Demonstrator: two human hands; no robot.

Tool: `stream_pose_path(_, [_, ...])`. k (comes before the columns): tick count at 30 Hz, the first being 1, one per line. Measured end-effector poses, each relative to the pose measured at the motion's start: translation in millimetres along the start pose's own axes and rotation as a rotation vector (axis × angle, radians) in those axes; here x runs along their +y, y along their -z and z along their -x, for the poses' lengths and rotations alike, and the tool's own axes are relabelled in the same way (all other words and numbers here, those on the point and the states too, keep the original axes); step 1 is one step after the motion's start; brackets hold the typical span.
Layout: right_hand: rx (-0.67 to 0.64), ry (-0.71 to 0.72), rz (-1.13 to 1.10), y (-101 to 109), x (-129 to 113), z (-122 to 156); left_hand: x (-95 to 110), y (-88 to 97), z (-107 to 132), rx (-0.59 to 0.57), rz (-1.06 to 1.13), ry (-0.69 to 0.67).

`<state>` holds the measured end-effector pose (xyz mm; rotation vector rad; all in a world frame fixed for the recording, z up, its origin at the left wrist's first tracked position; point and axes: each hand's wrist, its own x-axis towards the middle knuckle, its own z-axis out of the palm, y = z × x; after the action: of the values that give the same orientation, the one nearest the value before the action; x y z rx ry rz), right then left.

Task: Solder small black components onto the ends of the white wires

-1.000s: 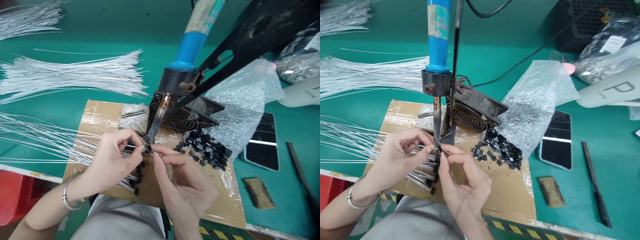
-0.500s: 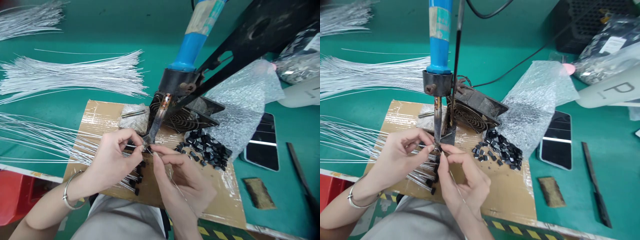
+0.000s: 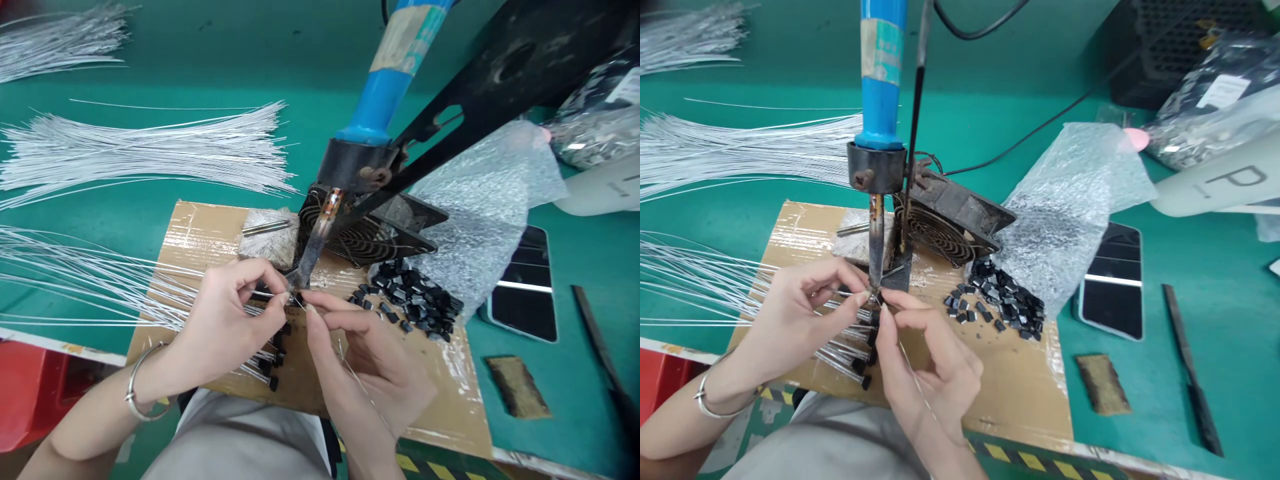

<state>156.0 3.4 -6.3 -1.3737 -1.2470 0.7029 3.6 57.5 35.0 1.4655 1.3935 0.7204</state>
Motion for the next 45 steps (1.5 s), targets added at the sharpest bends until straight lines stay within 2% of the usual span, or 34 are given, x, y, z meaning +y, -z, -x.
stream_pose_path(22, [-0.011, 0.044, 0.003, -0.2, 0.9, 0.4, -0.9, 0.7, 0.7, -0.006, -0.007, -0.033])
stream_pose_path(45, [-0.027, 0.019, -0.002, -1.8, 3.1, -1.1, -1.3, 0.8, -5.0, -0.020, 0.044, 0.086])
